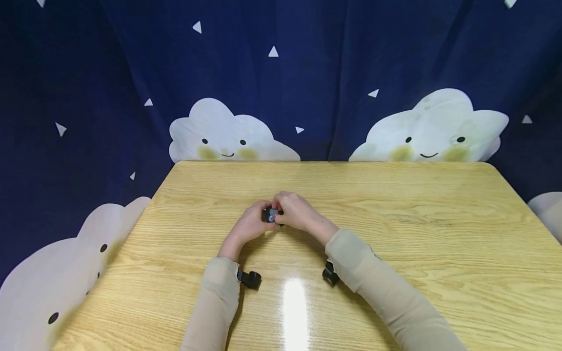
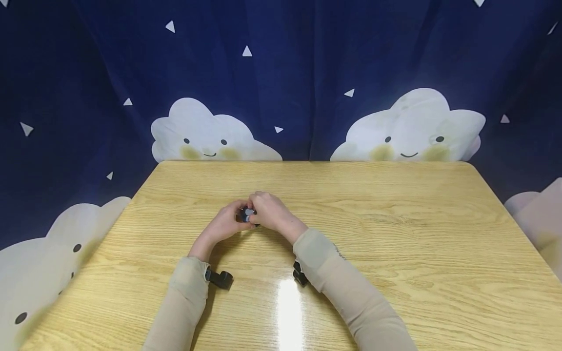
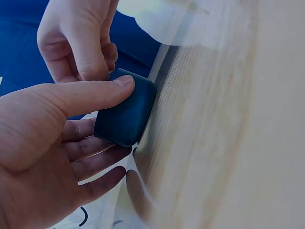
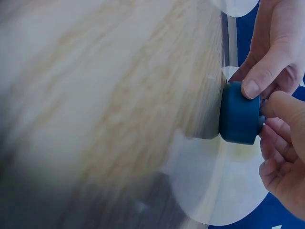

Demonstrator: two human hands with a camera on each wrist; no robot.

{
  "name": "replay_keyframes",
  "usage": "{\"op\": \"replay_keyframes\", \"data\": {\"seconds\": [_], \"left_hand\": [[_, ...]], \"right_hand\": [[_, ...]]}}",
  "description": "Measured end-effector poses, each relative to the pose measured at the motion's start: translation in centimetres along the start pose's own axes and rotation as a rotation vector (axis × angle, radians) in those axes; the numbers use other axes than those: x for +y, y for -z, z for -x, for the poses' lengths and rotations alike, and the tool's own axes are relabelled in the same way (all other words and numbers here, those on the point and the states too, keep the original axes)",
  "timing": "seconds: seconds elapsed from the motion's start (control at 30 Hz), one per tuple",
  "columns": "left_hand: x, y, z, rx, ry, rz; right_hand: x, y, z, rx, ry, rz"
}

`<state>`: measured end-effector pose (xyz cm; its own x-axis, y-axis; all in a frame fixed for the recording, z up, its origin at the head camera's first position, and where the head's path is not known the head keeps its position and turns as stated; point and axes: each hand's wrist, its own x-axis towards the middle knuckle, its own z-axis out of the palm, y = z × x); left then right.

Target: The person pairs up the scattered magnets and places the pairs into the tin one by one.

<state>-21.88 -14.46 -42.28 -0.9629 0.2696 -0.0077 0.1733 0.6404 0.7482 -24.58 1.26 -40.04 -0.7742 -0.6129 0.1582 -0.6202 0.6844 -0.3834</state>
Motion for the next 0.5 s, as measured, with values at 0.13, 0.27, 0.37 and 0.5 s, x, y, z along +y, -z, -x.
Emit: {"op": "replay_keyframes", "data": {"seconds": [0.13,0.27,0.37,0.5], "left_hand": [[-0.01,0.03,0.01,0.002,0.001,-0.018],[-0.03,0.01,0.01,0.006,-0.007,-0.03],[-0.02,0.03,0.07,0.007,-0.006,-0.022],[-0.01,0.05,0.09,0.014,-0.003,-0.018]], "right_hand": [[0.03,-0.11,-0.1,-0.027,-0.01,0.018],[-0.1,-0.08,-0.09,-0.045,-0.025,0.016],[-0.21,-0.01,-0.04,-0.046,-0.021,0.018],[-0.24,0.08,0.11,-0.036,-0.01,0.017]]}}
